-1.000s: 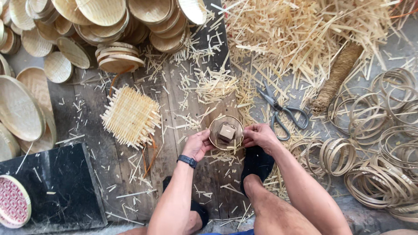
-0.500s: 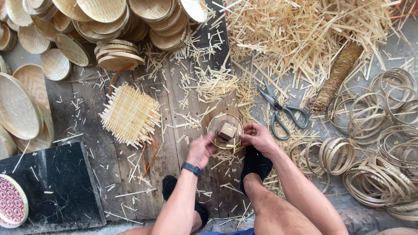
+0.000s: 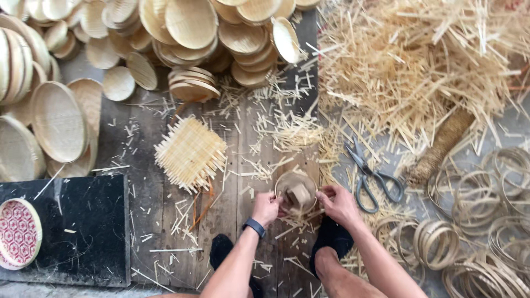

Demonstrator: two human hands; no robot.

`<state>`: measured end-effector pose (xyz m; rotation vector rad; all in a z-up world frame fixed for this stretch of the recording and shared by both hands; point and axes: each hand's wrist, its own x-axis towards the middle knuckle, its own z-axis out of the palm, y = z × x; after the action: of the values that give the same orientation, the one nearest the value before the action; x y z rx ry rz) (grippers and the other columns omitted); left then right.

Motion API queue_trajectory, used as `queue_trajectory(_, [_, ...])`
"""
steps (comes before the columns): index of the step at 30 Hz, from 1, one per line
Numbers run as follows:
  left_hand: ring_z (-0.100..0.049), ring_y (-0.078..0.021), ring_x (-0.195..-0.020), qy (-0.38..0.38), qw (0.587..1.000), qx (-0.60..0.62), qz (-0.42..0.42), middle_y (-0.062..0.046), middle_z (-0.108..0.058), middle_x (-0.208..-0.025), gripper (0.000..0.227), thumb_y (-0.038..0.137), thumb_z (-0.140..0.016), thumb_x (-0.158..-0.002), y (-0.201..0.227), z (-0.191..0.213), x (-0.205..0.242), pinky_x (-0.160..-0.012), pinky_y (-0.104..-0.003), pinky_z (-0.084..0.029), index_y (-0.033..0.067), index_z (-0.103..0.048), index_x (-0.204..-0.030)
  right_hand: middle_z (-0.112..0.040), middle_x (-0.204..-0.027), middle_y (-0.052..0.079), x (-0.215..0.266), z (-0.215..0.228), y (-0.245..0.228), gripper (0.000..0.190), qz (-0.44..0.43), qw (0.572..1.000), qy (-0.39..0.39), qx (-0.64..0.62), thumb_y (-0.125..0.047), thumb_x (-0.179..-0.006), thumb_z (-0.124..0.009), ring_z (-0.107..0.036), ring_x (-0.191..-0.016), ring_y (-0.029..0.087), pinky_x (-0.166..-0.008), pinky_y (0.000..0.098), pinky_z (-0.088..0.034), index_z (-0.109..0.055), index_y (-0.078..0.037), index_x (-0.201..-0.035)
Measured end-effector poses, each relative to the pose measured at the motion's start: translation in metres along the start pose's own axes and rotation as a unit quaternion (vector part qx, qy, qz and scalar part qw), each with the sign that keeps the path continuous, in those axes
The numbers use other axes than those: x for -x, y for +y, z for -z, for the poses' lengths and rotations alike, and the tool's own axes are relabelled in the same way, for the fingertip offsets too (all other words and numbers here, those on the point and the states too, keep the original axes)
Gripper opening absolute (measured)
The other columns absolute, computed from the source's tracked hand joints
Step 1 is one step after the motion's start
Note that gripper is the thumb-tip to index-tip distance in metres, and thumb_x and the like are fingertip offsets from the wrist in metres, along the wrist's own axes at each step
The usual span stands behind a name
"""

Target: The person trims bamboo strips with scissors and fits a woven bamboo square into a circular frame to form a basket base.

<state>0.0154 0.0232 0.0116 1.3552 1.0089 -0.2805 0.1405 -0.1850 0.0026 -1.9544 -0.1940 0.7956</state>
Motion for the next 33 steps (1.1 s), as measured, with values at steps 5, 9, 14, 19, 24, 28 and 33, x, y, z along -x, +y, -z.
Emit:
queue_trajectory(5, [-0.073,-0.0215,-0.082,0.021,0.942,-0.129,-0.310,-0.013,-0.075,-0.096,0.048,0.036,-0.077,-0.092,0.039,-0.003,0.022,-0.070,-0.034,-0.061,-0.0018,-0.073,-0.122,-0.072,-0.089,0.013,0.018,-0.006,-0.068,0.064,-0.096,0.989,-0.100,-0.046,-0.036,-0.082,-0.077,-0.073,-0.068,0.019,-0.052,0.0366,-0.062,-0.049,-0.003,-0.129])
queue_trajectory(9, [-0.075,-0.0221,-0.089,0.103,0.929,-0.035,-0.353,-0.009,-0.078,-0.099,0.058,0.052,-0.059,-0.102,0.052,-0.042,0.038,-0.077,-0.036,-0.061,0.0011,-0.070,-0.128,-0.071,-0.078,0.017,0.024,-0.021,-0.079,0.057,-0.149,0.983,-0.057,-0.089,-0.037,-0.086,-0.077,-0.069,-0.058,0.021,-0.050,0.0364,-0.055,-0.054,0.001,-0.123])
queue_trajectory(14, [-0.077,-0.0254,-0.085,0.127,0.921,-0.115,-0.349,-0.014,-0.078,-0.095,0.070,0.064,-0.043,-0.102,0.037,-0.038,0.026,-0.072,-0.036,-0.060,0.0052,-0.071,-0.128,-0.070,-0.073,0.014,0.024,-0.023,-0.045,0.041,-0.108,0.965,-0.053,-0.231,-0.033,-0.089,-0.070,-0.062,-0.051,0.016,-0.044,0.0298,-0.047,-0.062,0.001,-0.109])
queue_trajectory(19, [-0.074,-0.0242,-0.073,0.174,0.942,-0.124,-0.259,-0.015,-0.077,-0.083,0.049,0.048,-0.054,-0.099,-0.005,0.004,-0.046,-0.066,-0.038,-0.058,0.0060,-0.077,-0.113,-0.067,-0.073,0.009,0.031,-0.003,-0.008,0.038,-0.083,0.887,-0.093,-0.445,-0.036,-0.096,-0.048,-0.055,-0.052,0.015,-0.043,0.0274,-0.043,-0.064,-0.004,-0.107])
queue_trajectory(24, [-0.075,-0.0218,-0.081,0.137,0.949,-0.175,-0.226,-0.013,-0.078,-0.090,0.027,0.031,-0.063,-0.098,0.059,0.057,-0.074,-0.076,-0.038,-0.060,0.0071,-0.076,-0.100,-0.067,-0.071,0.012,0.037,-0.002,0.012,0.035,-0.134,0.901,-0.050,-0.410,-0.035,-0.095,-0.052,-0.055,-0.051,0.018,-0.043,0.0288,-0.042,-0.063,-0.003,-0.104])
queue_trajectory(28, [-0.073,-0.0193,-0.099,0.024,0.923,0.267,-0.276,-0.011,-0.076,-0.113,0.020,0.018,-0.052,-0.097,0.176,0.074,-0.040,-0.088,-0.036,-0.060,0.0106,-0.071,-0.099,-0.066,-0.072,0.014,0.031,-0.008,0.015,0.032,-0.130,0.907,-0.031,-0.399,-0.032,-0.093,-0.056,-0.056,-0.050,0.020,-0.042,0.0302,-0.041,-0.061,-0.002,-0.103])
queue_trajectory(33, [-0.072,-0.0166,-0.085,-0.037,0.980,0.081,-0.175,-0.008,-0.075,-0.094,0.013,0.011,-0.057,-0.096,0.177,0.047,-0.015,-0.080,-0.036,-0.062,0.0100,-0.070,-0.093,-0.067,-0.074,0.015,0.030,-0.009,0.013,0.031,-0.116,0.925,-0.038,-0.359,-0.032,-0.095,-0.059,-0.056,-0.051,0.022,-0.043,0.0310,-0.041,-0.058,-0.002,-0.104])
